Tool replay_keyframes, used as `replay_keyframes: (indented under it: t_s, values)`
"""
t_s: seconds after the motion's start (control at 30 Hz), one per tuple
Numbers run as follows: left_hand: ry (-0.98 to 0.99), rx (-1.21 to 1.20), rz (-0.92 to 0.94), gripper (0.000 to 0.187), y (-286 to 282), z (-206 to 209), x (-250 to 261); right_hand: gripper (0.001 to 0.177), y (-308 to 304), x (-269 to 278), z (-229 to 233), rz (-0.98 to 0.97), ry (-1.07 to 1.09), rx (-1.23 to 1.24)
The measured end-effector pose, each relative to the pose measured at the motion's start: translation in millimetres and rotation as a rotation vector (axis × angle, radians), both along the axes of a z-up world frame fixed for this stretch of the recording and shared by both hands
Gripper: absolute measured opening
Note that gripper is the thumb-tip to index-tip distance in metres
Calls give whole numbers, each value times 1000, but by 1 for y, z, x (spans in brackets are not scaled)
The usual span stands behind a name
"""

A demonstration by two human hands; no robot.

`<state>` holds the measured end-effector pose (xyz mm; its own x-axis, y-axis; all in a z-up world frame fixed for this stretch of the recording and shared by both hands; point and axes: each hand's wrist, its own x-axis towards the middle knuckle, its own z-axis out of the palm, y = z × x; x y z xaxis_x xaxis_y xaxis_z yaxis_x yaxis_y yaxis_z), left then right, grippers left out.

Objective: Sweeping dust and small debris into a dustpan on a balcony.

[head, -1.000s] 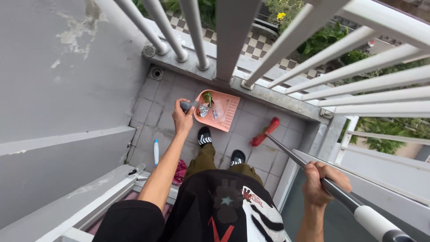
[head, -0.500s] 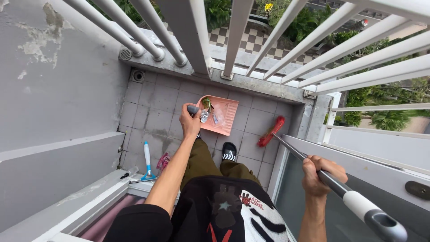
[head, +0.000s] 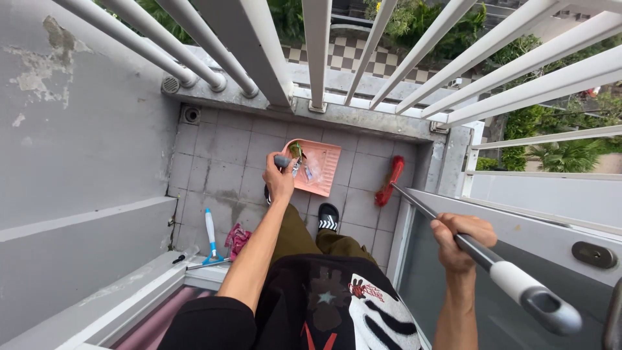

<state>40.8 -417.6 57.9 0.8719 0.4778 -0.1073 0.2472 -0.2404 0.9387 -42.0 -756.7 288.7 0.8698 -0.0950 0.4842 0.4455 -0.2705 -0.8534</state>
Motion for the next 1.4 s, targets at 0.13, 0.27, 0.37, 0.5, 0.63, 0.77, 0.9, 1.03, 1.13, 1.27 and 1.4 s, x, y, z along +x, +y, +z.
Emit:
replay_keyframes:
  t_s: [0.13,0.27,0.37,0.5,0.63,0.77,0.9,1.03,1.13,1.27,1.4]
  values:
    - [81,49,9,38,-3,8,-4,49,1,-3,9,27,121,-24]
    - [17,50,29,35,2,6,-6,50,7,3,20,106,186,91]
    - [19,42,26,34,3,4,-11,52,-11,-6,-22,27,120,125]
    - [48,31,25,34,6,-5,-16,47,3,-7,-26,-17,6,311]
    - [16,-4,29,36,11,-9,-17,47,32,-11,-19,-94,56,200]
    - [119,58,3,36,19,-13,-17,41,60,-11,-24,-49,69,151]
    - [183,122,9,37,34,-27,-21,40,98,-8,-36,182,40,271]
    - [231,190,9,41,52,-34,-27,39,139,-5,-12,205,76,278]
    - [258,250,-25,42,58,-32,-31,44,156,-6,-11,253,110,276]
    - [373,229,-21,44,62,-30,-29,41,174,-5,-15,312,102,229]
    - [399,244,-33,43,61,-27,-29,41,188,-11,-17,373,116,220]
